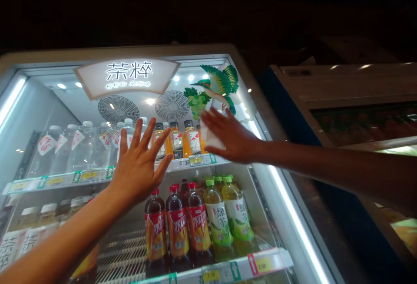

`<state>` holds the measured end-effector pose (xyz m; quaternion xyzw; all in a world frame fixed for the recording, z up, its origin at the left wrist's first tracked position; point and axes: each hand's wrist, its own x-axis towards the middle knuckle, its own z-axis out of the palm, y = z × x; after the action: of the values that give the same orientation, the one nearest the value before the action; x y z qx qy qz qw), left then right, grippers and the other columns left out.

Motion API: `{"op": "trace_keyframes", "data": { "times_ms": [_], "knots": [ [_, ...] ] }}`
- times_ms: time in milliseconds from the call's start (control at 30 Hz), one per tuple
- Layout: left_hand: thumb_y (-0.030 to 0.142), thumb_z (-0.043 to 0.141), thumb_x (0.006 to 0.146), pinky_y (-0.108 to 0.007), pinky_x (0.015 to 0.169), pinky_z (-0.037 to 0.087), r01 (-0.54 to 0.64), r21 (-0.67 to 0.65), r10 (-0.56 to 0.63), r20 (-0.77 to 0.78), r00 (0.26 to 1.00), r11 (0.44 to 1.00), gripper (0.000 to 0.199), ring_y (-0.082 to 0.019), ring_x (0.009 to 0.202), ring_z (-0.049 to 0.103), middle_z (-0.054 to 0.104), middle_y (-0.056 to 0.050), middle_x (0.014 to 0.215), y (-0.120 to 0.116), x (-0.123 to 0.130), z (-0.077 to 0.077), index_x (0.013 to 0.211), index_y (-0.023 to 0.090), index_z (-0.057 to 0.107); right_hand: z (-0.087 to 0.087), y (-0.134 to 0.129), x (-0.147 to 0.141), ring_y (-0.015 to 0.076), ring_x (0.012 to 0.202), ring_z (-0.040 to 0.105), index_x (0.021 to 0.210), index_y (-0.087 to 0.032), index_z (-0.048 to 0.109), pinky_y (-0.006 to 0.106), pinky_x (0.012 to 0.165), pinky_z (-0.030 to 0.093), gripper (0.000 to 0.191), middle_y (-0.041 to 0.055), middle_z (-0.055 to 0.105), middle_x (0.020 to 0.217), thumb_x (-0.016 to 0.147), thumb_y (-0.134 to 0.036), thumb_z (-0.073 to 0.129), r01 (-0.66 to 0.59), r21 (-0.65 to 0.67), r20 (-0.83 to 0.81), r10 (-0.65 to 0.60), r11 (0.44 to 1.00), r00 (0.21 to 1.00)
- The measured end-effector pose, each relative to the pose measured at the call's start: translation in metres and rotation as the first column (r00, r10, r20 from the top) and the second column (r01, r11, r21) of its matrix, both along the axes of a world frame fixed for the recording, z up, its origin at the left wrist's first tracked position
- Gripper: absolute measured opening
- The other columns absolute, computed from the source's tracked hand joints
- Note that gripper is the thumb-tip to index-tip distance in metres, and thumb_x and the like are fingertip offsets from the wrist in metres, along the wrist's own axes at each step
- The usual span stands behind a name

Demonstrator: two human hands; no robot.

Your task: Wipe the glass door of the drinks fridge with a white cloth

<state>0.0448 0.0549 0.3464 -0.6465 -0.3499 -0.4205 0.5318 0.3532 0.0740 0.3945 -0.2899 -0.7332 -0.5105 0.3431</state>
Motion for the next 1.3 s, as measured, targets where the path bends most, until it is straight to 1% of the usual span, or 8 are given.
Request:
{"op": "trace_keyframes", "data": {
  "times_ms": [100,300,433,600,767,933,1100,1300],
  "knots": [
    [0.057,0.036,0.104,-0.067,0.131,0.001,-0.029,-0.016,0.029,0.023,0.999,0.999,0.061,-0.031,0.165,-0.002,0.01,-0.001,0.178,-0.006,-0.015,-0.001,0.162,0.041,0.028,0.006,0.0,-0.02,0.0326,0.163,0.01,0.169,-0.024,0.008,0.06,0.134,0.003,0.1,0.0067,0.014,0.176,0.093,-0.086,0.027,-0.026,-0.004,0.202,0.026,1.0,0.979],
    [0.054,0.037,0.104,-0.066,0.132,0.001,-0.102,-0.047,0.106,0.069,0.992,0.994,0.06,-0.031,0.165,-0.002,0.011,-0.001,0.178,-0.016,-0.062,-0.007,0.162,0.041,0.03,0.026,0.003,-0.064,0.037,0.163,0.008,0.169,-0.021,0.013,0.068,0.131,0.006,0.103,0.0108,0.014,0.176,0.09,-0.088,0.02,-0.012,0.02,-0.142,0.014,1.0,0.99],
    [0.053,0.037,0.104,-0.069,0.131,0.003,-0.115,-0.051,0.118,0.061,0.991,0.992,0.06,-0.033,0.165,0.0,0.011,-0.003,0.178,-0.02,-0.099,-0.011,0.162,0.039,0.031,0.012,0.003,-0.114,0.0299,0.163,0.011,0.168,-0.023,0.013,0.057,0.134,0.001,0.099,0.0073,0.019,0.175,0.092,-0.086,0.024,-0.063,0.031,0.142,0.059,0.998,0.988],
    [0.052,0.04,0.104,-0.071,0.13,0.007,-0.099,-0.003,0.099,0.044,0.994,0.995,0.061,-0.033,0.165,0.001,0.012,-0.002,0.178,-0.024,-0.156,-0.012,0.163,0.042,0.026,0.032,0.006,-0.17,0.0387,0.162,0.013,0.167,-0.021,0.016,0.071,0.128,0.007,0.1,0.0144,0.02,0.174,0.092,-0.086,0.02,-0.044,0.067,-0.2,0.057,0.997,0.978],
    [0.051,0.043,0.103,-0.071,0.129,0.01,-0.099,0.027,0.099,0.02,0.995,0.995,0.064,-0.035,0.165,0.007,0.016,-0.002,0.177,-0.02,-0.221,-0.015,0.164,0.045,0.023,0.024,0.005,-0.252,0.032,0.162,0.016,0.167,-0.028,0.017,0.061,0.133,0.007,0.097,0.0077,0.022,0.174,0.091,-0.087,0.028,-0.139,0.057,0.17,0.128,0.989,0.977],
    [0.053,0.04,0.103,-0.072,0.129,0.011,-0.12,-0.005,0.12,0.039,0.992,0.993,0.063,-0.036,0.164,0.007,0.015,-0.003,0.178,-0.015,-0.273,-0.02,0.164,0.041,0.025,0.028,0.002,-0.319,0.0379,0.162,0.013,0.167,-0.027,0.015,0.071,0.129,0.005,0.098,0.0082,0.02,0.175,0.091,-0.087,0.025,-0.1,0.05,-0.024,0.102,0.994,0.995],
    [0.052,0.039,0.104,-0.07,0.13,0.008,-0.118,0.02,0.118,-0.009,0.993,0.993,0.063,-0.035,0.165,0.004,0.014,-0.003,0.178,-0.018,-0.308,-0.023,0.164,0.042,0.023,0.036,-0.001,-0.359,0.0307,0.163,0.01,0.167,-0.023,0.016,0.06,0.133,0.003,0.101,0.0075,0.017,0.176,0.091,-0.089,0.023,-0.064,0.033,0.224,0.055,0.997,0.973],
    [0.052,0.038,0.104,-0.07,0.13,0.008,-0.101,0.058,0.102,-0.007,0.995,0.993,0.063,-0.036,0.165,0.005,0.015,-0.005,0.178,-0.014,-0.328,-0.024,0.164,0.04,0.024,0.035,-0.004,-0.392,0.0323,0.163,0.008,0.167,-0.025,0.015,0.065,0.131,0.004,0.095,0.0072,0.016,0.176,0.094,-0.084,0.03,-0.04,0.062,0.058,0.037,0.997,0.998]
  ]
}}
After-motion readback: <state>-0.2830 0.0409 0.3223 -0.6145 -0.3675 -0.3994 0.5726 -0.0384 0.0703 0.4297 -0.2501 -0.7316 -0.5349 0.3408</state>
